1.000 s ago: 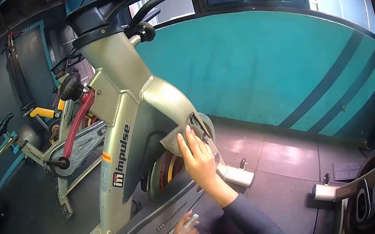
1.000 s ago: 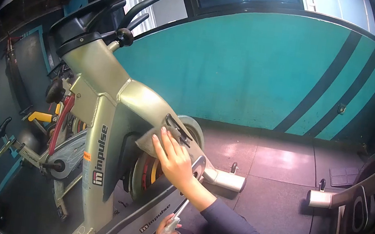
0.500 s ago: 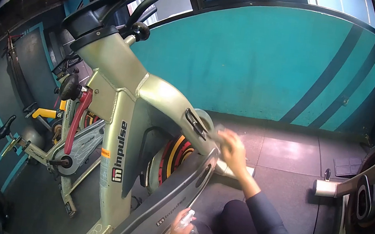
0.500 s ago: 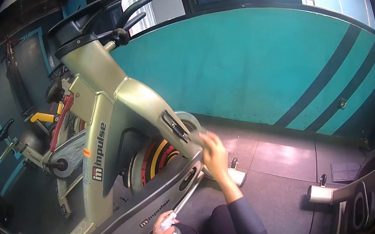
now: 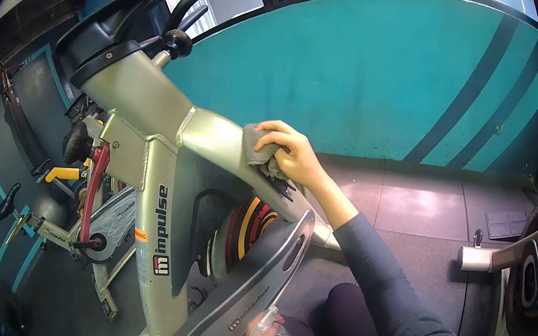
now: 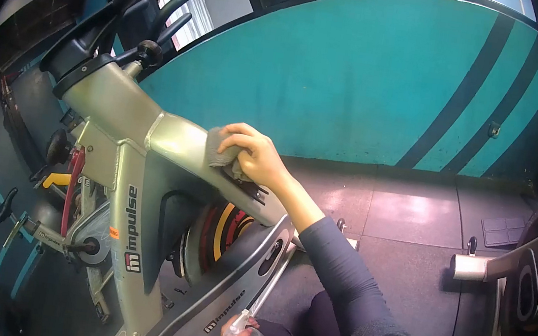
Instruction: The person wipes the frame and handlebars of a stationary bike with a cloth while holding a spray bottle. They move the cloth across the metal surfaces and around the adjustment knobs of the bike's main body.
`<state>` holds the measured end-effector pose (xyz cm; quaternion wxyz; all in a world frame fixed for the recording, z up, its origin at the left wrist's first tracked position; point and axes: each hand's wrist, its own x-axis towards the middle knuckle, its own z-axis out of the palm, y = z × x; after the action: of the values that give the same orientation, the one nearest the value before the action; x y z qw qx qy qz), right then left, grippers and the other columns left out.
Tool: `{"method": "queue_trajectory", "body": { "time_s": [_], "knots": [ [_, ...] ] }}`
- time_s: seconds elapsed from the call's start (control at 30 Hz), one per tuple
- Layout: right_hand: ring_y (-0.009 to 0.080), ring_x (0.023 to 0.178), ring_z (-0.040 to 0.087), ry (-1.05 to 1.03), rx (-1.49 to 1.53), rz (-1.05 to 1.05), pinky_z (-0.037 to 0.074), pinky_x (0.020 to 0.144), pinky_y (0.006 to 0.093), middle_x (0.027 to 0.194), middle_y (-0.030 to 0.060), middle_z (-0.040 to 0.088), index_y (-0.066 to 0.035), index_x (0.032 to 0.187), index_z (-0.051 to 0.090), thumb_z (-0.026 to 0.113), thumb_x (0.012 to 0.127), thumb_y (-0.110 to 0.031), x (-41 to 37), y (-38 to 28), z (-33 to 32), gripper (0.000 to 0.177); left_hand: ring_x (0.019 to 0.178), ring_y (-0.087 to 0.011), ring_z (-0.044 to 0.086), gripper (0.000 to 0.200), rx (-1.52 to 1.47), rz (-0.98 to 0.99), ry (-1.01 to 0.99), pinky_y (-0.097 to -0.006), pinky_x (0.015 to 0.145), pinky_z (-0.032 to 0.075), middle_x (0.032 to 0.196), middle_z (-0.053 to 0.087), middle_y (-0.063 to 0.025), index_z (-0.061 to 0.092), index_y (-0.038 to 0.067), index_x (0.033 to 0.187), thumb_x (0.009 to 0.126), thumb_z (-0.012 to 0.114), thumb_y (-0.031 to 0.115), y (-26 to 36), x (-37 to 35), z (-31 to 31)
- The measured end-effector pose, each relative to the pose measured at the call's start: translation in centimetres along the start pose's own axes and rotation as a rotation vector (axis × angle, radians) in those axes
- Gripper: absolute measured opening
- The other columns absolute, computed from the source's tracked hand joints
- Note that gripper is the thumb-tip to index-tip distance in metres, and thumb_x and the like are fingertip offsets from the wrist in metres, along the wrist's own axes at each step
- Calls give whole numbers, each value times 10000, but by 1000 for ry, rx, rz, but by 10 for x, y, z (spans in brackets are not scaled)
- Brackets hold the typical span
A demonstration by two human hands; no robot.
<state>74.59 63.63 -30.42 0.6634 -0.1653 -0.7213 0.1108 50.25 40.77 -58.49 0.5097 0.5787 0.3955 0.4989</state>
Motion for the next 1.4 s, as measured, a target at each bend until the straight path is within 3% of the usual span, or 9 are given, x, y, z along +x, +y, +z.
{"method": "queue_trajectory", "body": {
  "time_s": [0.23, 0.27, 0.33, 0.53, 0.63, 0.97, 1.0, 1.2, 1.4],
  "knots": [
    [202, 1036, 595, 27, 220, 221, 474, 894, 288, 1091, 110, 626, -3, 995, 643, 336, 634, 152, -57, 60, -5, 499, 866, -169, 662, 384, 117, 12, -74, -298, 798, 527, 963, 667, -75, 593, -4, 1128, 773, 735, 31, 5, 5, 0],
    [212, 1028, 594, 36, 248, 375, 476, 903, 302, 1074, 116, 625, 8, 998, 624, 347, 621, 133, -74, 66, -6, 483, 854, -157, 658, 398, 199, 48, -85, -288, 783, 525, 964, 667, -68, 588, 1, 1135, 771, 745, 36, -1, 6, -3],
    [277, 1154, 554, 77, 124, 296, 391, 1022, 345, 1116, 161, 619, 29, 898, 587, 349, 571, 124, -113, 91, -7, 416, 836, -136, 650, 409, 268, 81, -70, -272, 758, 520, 964, 668, -54, 580, 12, 1144, 774, 753, 42, -3, 9, 2],
    [288, 1137, 601, 144, -95, 550, 457, 965, 325, 1173, 106, 631, -58, 928, 693, 440, 647, 102, -188, 92, -11, 411, 905, -128, 636, 414, 303, -32, 19, -262, 798, 512, 979, 668, -75, 531, -20, 1177, 800, 703, -15, 11, 11, 24],
    [306, 1153, 594, 181, -178, 328, 463, 972, 344, 1189, 109, 628, -67, 946, 701, 478, 655, 92, -177, 71, -3, 400, 892, -121, 636, 403, 290, -45, 42, -259, 787, 513, 973, 670, -73, 529, -22, 1179, 807, 686, -23, 11, 13, 28],
    [390, 1262, 481, 189, -380, 175, 394, 1058, 437, 1375, 177, 507, -99, 1186, 660, 609, 725, 88, -190, 61, 23, 499, 925, -157, 653, 379, 276, -42, 59, -286, 838, 521, 981, 672, -89, 520, -40, 1177, 826, 659, -29, 2, 15, 23],
    [409, 1268, 464, 160, -415, 188, 390, 1056, 440, 1398, 214, 473, -58, 1219, 632, 641, 810, 16, -194, 63, 24, 415, 926, -160, 655, 375, 274, -51, 65, -288, 843, 521, 978, 673, -91, 520, -42, 1175, 827, 658, -30, 2, 14, 23],
    [405, 1225, 462, 126, -569, 421, 402, 1019, 473, 1367, 214, 464, -89, 1329, 549, 620, 869, -121, -216, 63, 24, 466, 908, -159, 662, 356, 322, -43, 54, -289, 832, 525, 981, 677, -96, 526, -41, 1160, 828, 654, -31, 2, 14, 22],
    [389, 1116, 525, 152, -456, 369, 442, 952, 442, 1259, 224, 501, -76, 1280, 578, 635, 878, -149, -184, 39, 28, 412, 894, -156, 668, 343, 323, -21, 56, -286, 814, 530, 981, 680, -99, 535, -39, 1151, 828, 649, -29, 7, 12, 23]
  ]
}}
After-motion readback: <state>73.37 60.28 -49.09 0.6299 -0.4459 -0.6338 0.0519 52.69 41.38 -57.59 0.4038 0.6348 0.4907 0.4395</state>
